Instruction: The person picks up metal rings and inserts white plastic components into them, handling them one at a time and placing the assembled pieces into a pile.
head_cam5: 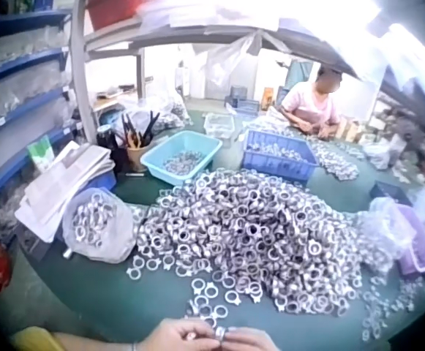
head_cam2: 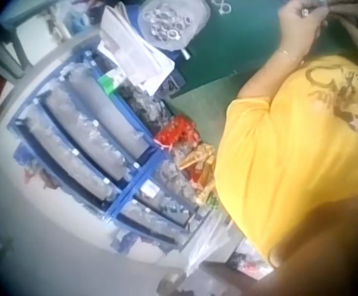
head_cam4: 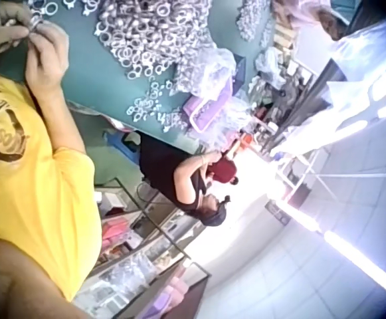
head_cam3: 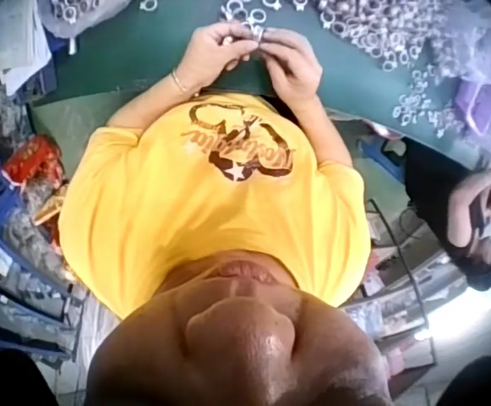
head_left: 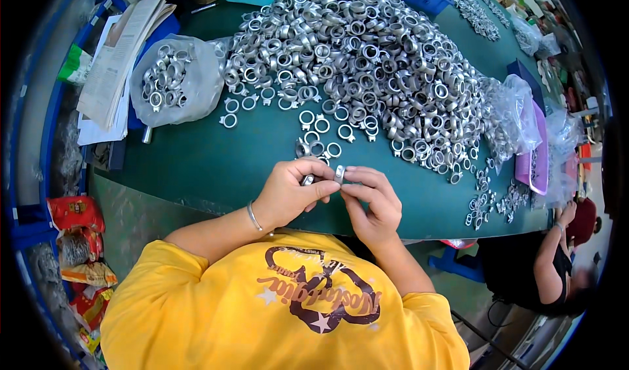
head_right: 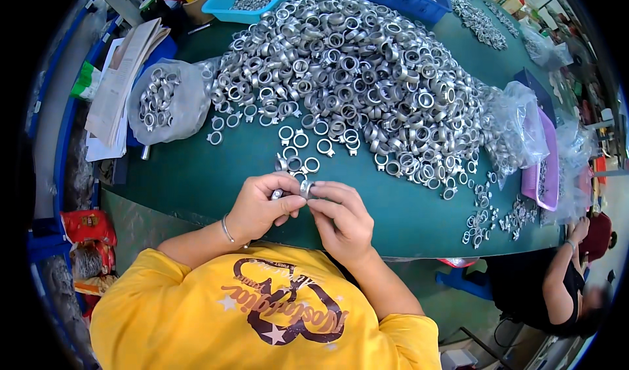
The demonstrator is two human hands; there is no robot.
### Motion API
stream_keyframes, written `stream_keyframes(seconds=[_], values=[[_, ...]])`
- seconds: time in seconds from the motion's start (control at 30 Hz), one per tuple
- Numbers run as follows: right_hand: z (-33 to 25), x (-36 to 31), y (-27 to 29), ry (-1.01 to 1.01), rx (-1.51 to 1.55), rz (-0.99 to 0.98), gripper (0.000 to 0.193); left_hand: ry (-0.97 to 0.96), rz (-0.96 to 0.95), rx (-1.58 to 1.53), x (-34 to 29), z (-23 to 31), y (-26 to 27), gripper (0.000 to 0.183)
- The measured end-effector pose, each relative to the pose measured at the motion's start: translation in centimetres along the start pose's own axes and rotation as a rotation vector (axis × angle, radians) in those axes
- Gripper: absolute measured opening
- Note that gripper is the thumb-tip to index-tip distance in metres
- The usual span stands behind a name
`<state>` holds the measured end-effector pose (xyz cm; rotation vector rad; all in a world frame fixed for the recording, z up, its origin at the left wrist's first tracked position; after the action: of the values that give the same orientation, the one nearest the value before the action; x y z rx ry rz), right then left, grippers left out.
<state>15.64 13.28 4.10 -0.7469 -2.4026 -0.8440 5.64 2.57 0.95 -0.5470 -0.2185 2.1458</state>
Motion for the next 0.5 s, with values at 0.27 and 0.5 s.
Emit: stream_keyframes(seconds=[0.27, 0.5], values=[[3.6, -2.1, -1.2, -0.865, 0.809, -0.050, 0.016, -0.482, -0.055, 0.354, -0.3, 1.2, -0.1, 0.006], [1.9, -1.1, -1.0, -0.480, 0.574, 0.042, 0.025, -0.099, -0.018, 0.104, 0.0, -0.6, 0.4, 0.014]])
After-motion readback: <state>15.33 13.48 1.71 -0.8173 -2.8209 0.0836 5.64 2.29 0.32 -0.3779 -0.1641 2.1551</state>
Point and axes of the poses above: each hand's wrist, its own x-axis towards the middle knuckle, its own y-axis out of the back of the hand, z = x × y, the point moved 5 cm from there along x, towards the middle knuckle, and after that the axes turned 5 degrees about -x, right-handed, at the moved point
